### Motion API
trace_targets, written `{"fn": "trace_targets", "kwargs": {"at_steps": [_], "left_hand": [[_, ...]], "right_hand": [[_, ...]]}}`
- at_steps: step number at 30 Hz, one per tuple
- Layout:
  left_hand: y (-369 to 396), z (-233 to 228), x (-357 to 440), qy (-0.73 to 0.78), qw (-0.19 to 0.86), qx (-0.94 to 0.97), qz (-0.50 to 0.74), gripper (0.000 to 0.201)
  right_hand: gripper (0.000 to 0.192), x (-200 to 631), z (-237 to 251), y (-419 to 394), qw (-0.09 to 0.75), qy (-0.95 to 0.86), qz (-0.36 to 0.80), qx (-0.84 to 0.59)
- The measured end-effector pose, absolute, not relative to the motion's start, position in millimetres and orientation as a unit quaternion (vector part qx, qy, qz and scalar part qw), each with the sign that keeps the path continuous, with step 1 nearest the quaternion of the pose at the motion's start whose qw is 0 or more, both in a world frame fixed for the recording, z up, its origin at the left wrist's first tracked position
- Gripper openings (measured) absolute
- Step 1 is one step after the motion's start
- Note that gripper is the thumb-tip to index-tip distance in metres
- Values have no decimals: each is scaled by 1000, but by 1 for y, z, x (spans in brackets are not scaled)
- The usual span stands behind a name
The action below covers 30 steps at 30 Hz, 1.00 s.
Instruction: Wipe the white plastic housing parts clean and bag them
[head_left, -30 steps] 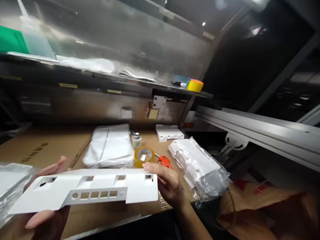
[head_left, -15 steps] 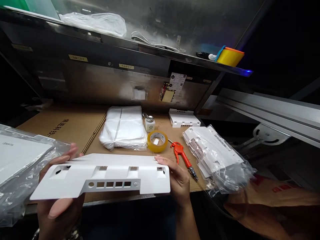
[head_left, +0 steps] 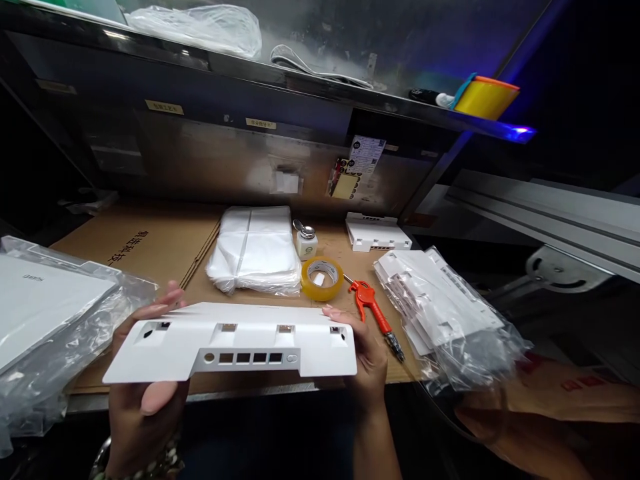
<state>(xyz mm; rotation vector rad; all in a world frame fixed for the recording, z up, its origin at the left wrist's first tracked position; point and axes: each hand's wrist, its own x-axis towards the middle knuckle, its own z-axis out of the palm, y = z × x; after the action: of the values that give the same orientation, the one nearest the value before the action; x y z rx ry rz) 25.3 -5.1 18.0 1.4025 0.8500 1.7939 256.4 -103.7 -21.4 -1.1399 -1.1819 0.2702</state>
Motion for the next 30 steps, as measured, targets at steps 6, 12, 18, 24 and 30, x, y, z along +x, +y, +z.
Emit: {"fn": "trace_targets", "kwargs": {"at_steps": [6, 12, 18, 24, 30], "left_hand": [[-3, 13, 24, 281, 364, 573, 679, 80], [-5, 15, 30, 272, 392, 553, 683, 83], [-6, 9, 30, 276, 389, 569, 670, 83], [-5, 11, 35, 277, 495, 426, 704, 89], [11, 4, -7, 381, 795, 76, 466, 51]], "right_hand": [[42, 257, -31, -100, 687, -515, 109, -501], [33, 258, -42, -94, 717, -490, 121, -480], [40, 260, -50, -95, 711, -482, 97, -502], [41, 258, -56, -93, 726, -489, 54, -480], [37, 266, -43, -86, 658, -602, 77, -447]]}}
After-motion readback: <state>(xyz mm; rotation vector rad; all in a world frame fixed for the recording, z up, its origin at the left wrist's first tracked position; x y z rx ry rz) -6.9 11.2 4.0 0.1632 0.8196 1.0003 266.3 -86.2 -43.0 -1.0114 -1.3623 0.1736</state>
